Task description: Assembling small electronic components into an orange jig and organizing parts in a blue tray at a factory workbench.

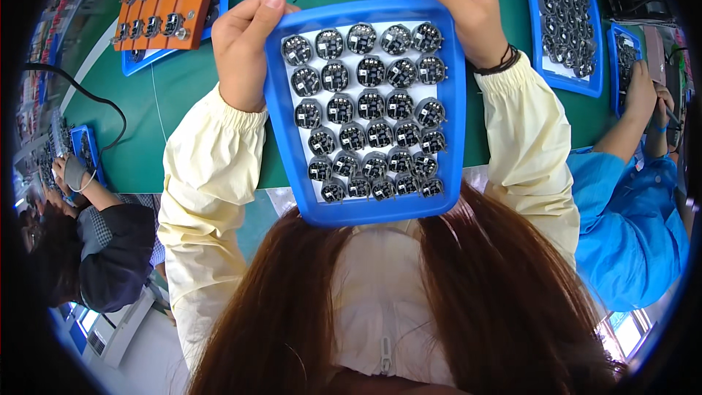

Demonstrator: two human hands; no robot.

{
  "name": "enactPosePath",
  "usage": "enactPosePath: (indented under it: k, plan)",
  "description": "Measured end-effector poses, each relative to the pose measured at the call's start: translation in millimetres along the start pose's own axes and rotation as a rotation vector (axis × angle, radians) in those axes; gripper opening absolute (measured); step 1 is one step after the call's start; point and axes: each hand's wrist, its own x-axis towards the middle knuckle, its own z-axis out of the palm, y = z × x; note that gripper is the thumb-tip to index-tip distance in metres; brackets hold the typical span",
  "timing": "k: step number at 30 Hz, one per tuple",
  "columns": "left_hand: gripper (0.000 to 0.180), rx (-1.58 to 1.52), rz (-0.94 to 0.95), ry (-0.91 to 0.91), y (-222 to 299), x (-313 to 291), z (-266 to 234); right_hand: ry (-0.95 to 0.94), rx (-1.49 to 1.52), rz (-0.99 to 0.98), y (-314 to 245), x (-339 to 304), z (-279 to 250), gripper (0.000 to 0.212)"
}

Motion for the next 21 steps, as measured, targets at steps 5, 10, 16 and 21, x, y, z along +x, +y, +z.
enactPosePath:
  k: [5,10,16,21]
  plan:
    - [0.028,-0.016,-0.012,-0.016,-0.6,0.9,-0.8,-0.008,-0.104,-0.011,-2.3,0.5,-0.2,0.025]
    - [0.027,-0.038,-0.031,-0.008,-0.7,0.6,2.3,0.036,-0.119,0.013,-5.4,-0.9,1.2,0.025]
    - [0.027,-0.028,-0.025,-0.019,-0.4,-2.6,8.5,0.02,-0.166,0.017,-10.4,-6.2,-6.6,0.027]
    - [0.028,-0.049,0.008,-0.037,-4.4,-1.5,7.3,0.018,-0.226,0.004,-13.7,-6.2,-6.5,0.028]
